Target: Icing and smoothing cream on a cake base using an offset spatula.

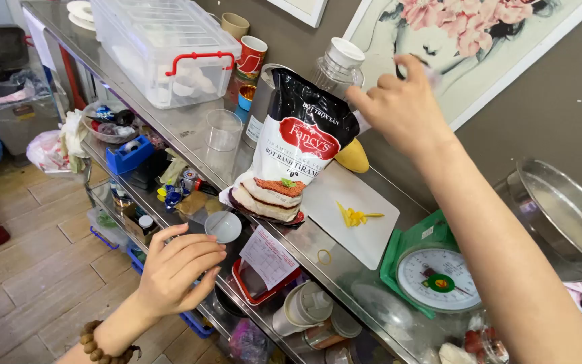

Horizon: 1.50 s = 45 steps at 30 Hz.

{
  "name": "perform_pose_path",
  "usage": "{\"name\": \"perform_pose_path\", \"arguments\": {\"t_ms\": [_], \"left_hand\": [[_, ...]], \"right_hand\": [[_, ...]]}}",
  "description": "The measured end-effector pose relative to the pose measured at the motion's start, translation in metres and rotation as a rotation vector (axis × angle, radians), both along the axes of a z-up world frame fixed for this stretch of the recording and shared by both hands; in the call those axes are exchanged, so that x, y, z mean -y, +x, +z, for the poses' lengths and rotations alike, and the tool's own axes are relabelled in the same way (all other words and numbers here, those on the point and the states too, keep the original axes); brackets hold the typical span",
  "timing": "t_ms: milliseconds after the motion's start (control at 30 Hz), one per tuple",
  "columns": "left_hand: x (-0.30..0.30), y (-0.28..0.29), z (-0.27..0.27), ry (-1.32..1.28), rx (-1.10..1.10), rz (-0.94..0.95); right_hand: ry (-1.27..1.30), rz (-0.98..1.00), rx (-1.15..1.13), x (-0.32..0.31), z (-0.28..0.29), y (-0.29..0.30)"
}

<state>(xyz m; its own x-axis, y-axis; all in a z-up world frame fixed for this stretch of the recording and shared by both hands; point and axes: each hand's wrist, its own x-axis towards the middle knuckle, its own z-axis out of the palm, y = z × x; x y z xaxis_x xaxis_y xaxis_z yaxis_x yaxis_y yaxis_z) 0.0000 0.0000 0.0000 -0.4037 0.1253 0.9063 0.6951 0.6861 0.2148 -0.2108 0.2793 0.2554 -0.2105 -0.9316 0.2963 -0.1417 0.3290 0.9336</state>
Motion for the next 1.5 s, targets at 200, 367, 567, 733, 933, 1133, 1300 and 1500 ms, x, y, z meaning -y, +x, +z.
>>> {"name": "perform_pose_path", "arguments": {"t_ms": [200, 367, 567, 733, 933, 1133, 1300, 1500], "left_hand": [[0.001, -0.001, -0.004, 0.003, 0.015, 0.012], [-0.004, -0.002, -0.003, 0.017, 0.001, -0.025], [-0.014, -0.005, 0.009, -0.004, -0.028, -0.092], [-0.036, -0.024, -0.007, 0.131, -0.175, -0.143], [-0.048, -0.027, 0.004, 0.144, -0.194, -0.192], [-0.041, -0.033, 0.011, 0.126, -0.261, -0.185], [-0.031, 0.007, 0.074, 0.357, -0.337, 0.037], [-0.062, 0.063, -0.070, 0.513, 0.657, -0.641]], "right_hand": [[-0.414, -0.604, 0.335, -0.050, 0.000, 0.003], [-0.563, -0.782, 0.620, -0.071, -0.080, -0.002], [-1.017, -0.574, 0.969, -0.072, -0.153, -0.018], [-1.506, 0.313, 1.765, -0.047, -0.162, -0.021], [-2.086, 0.504, 1.650, 0.021, -0.172, -0.016], [-2.031, 0.704, 1.248, 0.050, -0.135, 0.056], [-1.791, 0.667, 1.260, 0.031, -0.098, 0.178], [-1.701, 0.437, 1.027, -0.034, -0.127, 0.317]]}}
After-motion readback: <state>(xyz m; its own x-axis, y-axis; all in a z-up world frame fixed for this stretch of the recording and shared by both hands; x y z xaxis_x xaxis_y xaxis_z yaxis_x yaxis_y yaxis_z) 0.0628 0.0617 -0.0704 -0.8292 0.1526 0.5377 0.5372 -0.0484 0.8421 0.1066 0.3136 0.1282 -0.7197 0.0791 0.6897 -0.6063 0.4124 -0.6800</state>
